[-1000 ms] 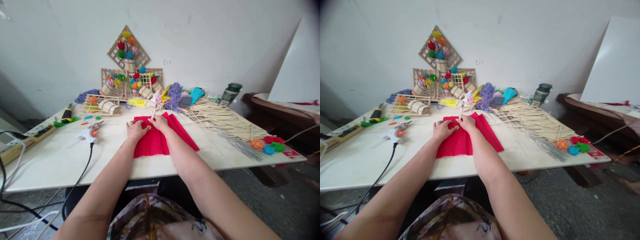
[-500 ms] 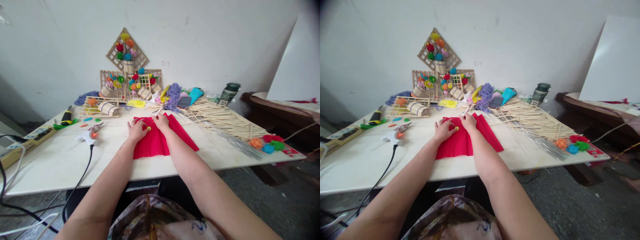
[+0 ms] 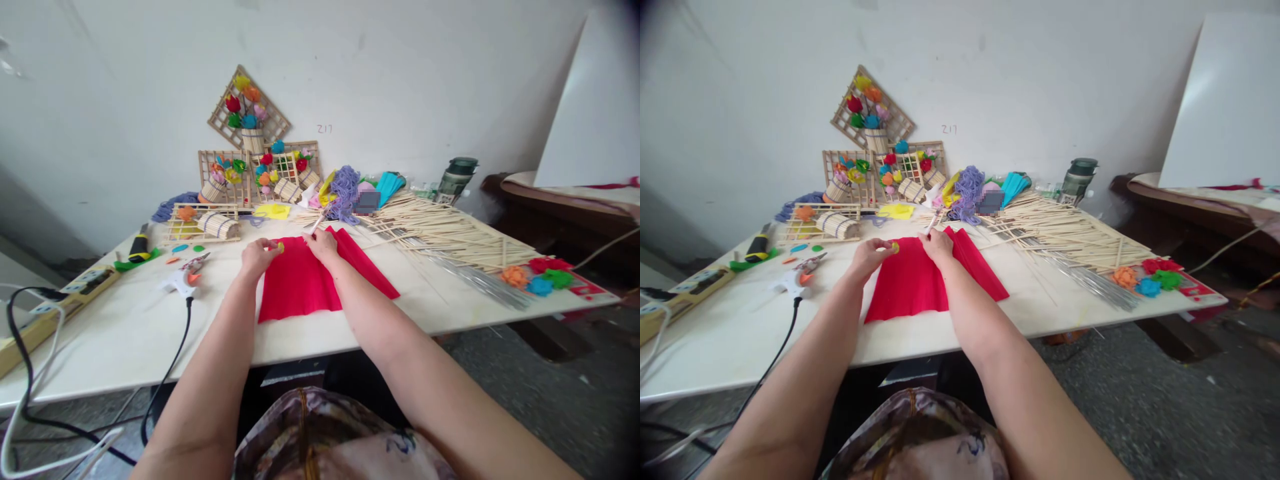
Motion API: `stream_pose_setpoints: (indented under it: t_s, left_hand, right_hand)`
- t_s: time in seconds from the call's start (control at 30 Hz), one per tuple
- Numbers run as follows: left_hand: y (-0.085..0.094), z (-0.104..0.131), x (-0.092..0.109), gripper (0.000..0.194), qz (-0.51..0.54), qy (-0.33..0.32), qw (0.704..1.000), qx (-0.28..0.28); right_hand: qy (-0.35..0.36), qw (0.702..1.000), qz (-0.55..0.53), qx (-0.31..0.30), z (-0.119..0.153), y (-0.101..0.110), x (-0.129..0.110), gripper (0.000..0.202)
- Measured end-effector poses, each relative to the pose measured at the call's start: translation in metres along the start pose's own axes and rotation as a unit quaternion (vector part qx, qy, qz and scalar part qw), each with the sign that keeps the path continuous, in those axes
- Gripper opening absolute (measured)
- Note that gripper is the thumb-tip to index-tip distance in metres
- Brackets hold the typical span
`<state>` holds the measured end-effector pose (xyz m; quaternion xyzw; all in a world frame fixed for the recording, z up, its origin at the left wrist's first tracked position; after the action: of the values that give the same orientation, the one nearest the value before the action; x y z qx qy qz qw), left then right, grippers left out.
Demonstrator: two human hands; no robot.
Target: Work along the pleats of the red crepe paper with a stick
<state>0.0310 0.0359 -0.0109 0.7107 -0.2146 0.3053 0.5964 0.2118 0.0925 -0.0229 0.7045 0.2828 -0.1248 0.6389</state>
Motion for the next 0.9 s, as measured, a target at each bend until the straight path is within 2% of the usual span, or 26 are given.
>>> stream_pose_setpoints:
  t_s: [0.1, 0.17, 0.27, 0.37, 0.47, 0.7, 0.9]
  left_hand:
    - [0.015, -0.007, 0.001, 0.031, 0.089, -0.023, 0.995, 0.024]
    - [0.018, -0.011, 0.001, 0.031, 0.138, -0.038, 0.989, 0.024]
    - [0.014, -0.012, 0.000, 0.038, 0.195, -0.051, 0.979, -0.021]
    - [0.009, -0.008, -0.007, 0.038, 0.195, -0.024, 0.979, -0.061]
    - [0.008, -0.001, -0.015, 0.032, 0.175, 0.000, 0.982, -0.068]
    - [0.007, 0.005, -0.028, 0.027, 0.193, 0.018, 0.980, -0.051]
    - [0.009, 0.004, -0.035, 0.027, 0.227, 0.003, 0.973, -0.034]
  right_hand:
    - [0.006, 1.000, 0.005, 0.004, 0.001, 0.000, -0.001, 0.039]
    - [0.009, 1.000, 0.006, 0.005, 0.001, -0.001, -0.002, 0.039]
    - [0.012, 1.000, 0.007, 0.007, 0.002, -0.001, -0.002, 0.038]
    - [0.015, 1.000, 0.004, 0.010, 0.002, 0.000, -0.004, 0.038]
    - [0.035, 0.999, -0.010, 0.009, 0.004, -0.001, -0.008, 0.037]
    - [0.096, 0.991, -0.097, -0.008, 0.008, -0.009, -0.023, 0.033]
    - [0.136, 0.972, -0.188, -0.044, 0.011, -0.016, -0.032, 0.026]
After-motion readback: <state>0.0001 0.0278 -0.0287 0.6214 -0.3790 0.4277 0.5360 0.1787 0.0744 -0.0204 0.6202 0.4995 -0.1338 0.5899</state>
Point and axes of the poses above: each hand's wrist, its own z-axis away from the middle knuckle, its own y-axis out of the back of the hand, x = y × z, the point moved 4 cm from there along -z, towards the middle knuckle, and after that the axes turned 11 degrees about -x, right-handed, at the moved point
